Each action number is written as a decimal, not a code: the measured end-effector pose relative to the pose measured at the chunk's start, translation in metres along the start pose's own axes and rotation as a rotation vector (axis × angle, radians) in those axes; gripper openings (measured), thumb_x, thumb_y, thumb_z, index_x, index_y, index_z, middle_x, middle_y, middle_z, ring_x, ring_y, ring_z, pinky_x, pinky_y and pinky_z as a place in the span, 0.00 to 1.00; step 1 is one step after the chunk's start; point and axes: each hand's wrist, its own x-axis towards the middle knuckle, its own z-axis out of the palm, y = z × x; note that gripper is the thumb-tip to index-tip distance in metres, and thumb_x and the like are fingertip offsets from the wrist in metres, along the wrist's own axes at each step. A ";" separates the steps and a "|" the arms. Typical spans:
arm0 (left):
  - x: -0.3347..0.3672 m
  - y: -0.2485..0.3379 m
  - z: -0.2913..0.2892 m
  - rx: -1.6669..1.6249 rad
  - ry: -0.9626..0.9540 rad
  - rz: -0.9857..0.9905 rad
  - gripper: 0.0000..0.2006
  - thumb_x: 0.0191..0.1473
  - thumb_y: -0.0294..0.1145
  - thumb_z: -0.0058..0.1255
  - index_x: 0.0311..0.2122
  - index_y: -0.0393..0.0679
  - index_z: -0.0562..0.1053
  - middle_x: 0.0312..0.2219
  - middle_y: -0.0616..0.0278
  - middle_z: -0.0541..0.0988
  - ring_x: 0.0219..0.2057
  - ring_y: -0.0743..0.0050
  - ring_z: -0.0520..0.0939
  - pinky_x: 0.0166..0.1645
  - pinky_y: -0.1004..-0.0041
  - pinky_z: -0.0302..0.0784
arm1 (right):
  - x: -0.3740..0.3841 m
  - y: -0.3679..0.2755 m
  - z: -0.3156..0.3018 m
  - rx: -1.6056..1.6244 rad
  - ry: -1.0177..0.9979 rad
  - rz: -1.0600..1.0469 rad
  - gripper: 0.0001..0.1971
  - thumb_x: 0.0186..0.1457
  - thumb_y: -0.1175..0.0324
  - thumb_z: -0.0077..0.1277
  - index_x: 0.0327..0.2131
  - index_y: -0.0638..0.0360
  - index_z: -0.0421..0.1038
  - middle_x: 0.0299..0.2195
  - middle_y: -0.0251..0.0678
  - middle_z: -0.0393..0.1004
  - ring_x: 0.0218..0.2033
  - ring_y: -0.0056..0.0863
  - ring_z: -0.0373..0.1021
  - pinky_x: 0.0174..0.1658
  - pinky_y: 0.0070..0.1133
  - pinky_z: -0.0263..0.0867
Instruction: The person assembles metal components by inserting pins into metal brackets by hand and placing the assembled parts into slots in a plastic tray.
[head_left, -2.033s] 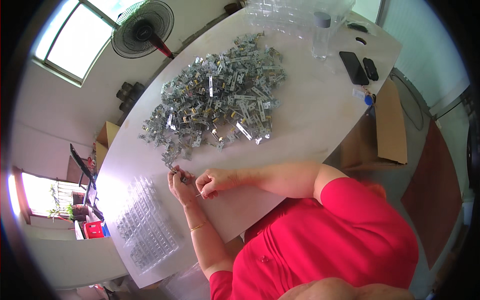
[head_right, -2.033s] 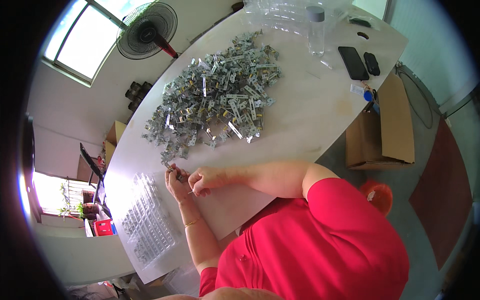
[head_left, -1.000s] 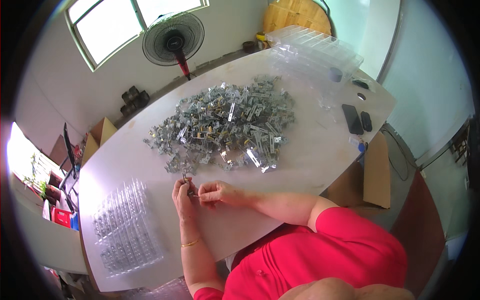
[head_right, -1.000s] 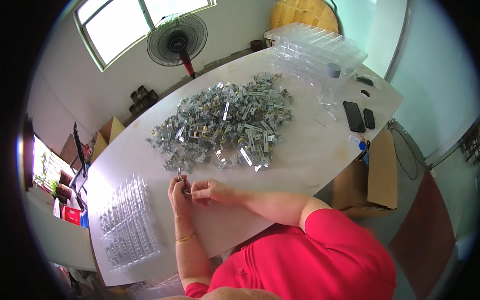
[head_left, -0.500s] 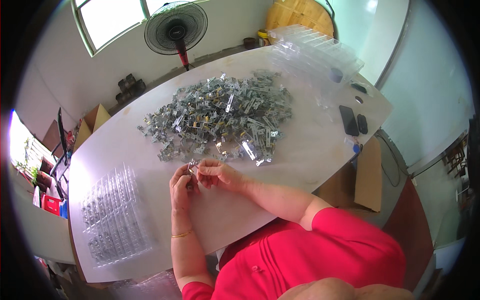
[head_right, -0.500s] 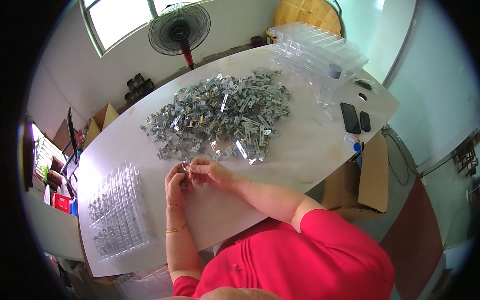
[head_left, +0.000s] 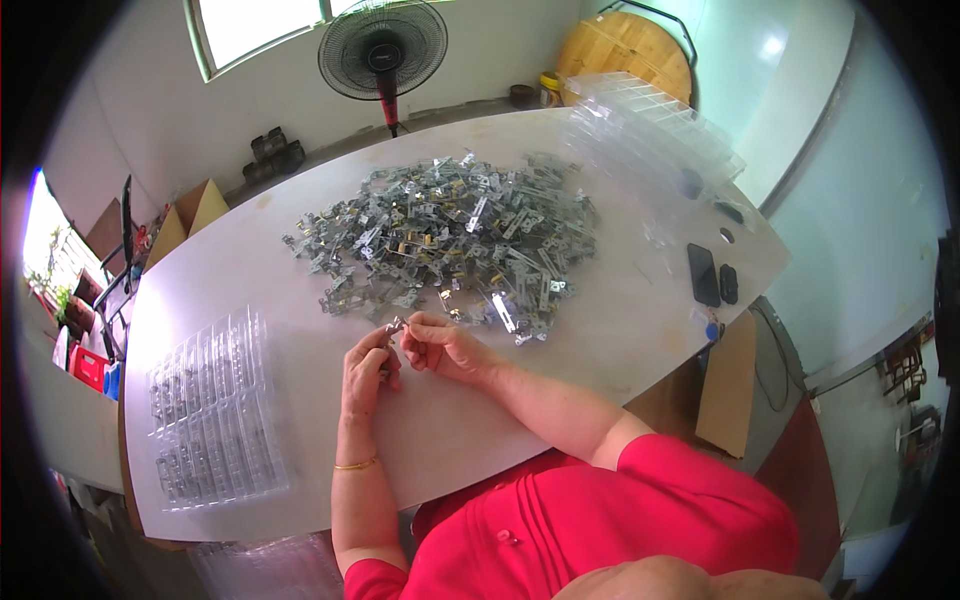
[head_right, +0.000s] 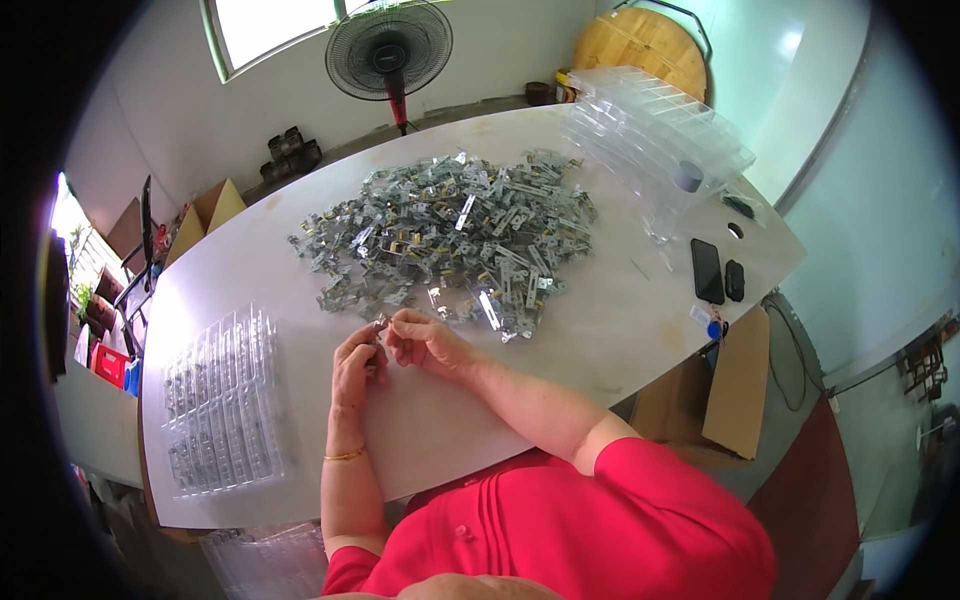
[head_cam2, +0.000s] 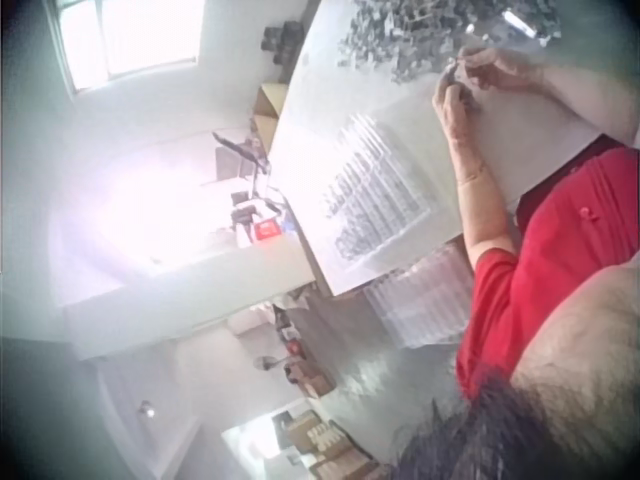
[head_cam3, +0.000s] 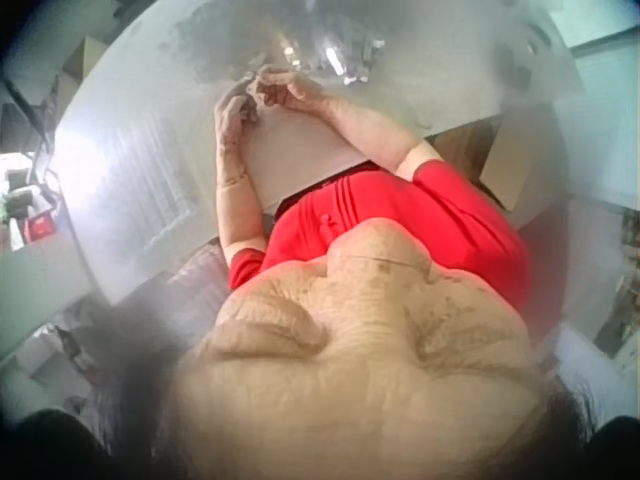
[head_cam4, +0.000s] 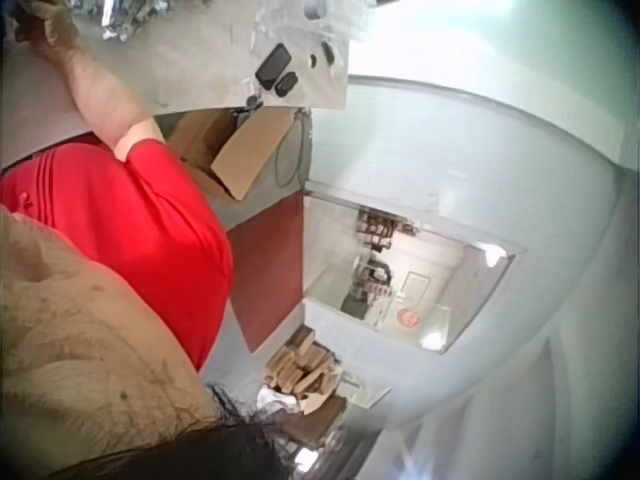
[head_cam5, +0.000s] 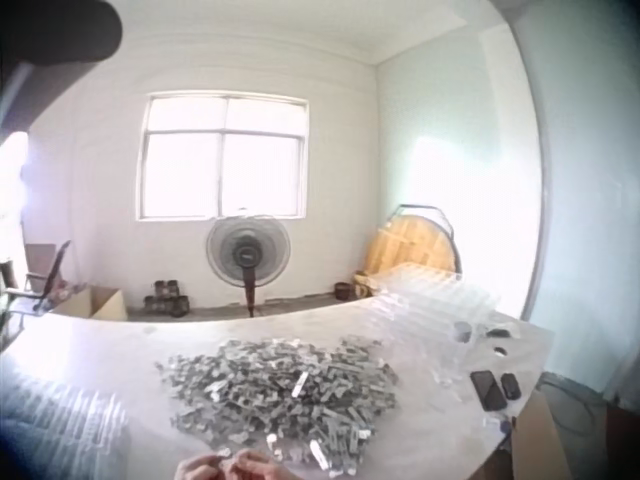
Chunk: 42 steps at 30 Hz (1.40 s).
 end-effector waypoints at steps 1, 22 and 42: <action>0.000 0.002 0.000 0.011 -0.009 -0.004 0.21 0.53 0.23 0.41 0.52 0.33 0.74 0.22 0.64 0.75 0.16 0.78 0.73 0.21 0.81 0.66 | 0.001 0.000 -0.001 0.017 -0.002 -0.013 0.07 0.66 0.62 0.50 0.35 0.52 0.71 0.32 0.28 0.75 0.32 0.18 0.70 0.34 0.19 0.64; -0.004 -0.010 0.010 -0.090 0.098 0.037 0.16 0.66 0.41 0.49 0.45 0.37 0.75 0.19 0.68 0.74 0.16 0.84 0.73 0.19 0.82 0.66 | -0.002 -0.006 0.010 -0.101 -0.027 0.102 0.07 0.64 0.62 0.51 0.36 0.52 0.73 0.35 0.30 0.76 0.33 0.20 0.70 0.37 0.20 0.63; 0.000 0.008 0.002 -0.290 0.191 -0.083 0.15 0.67 0.39 0.43 0.48 0.40 0.73 0.17 0.65 0.73 0.11 0.78 0.72 0.15 0.81 0.61 | -0.007 -0.010 0.015 -0.148 0.141 0.075 0.08 0.66 0.62 0.51 0.37 0.55 0.72 0.26 0.27 0.70 0.25 0.15 0.67 0.29 0.15 0.63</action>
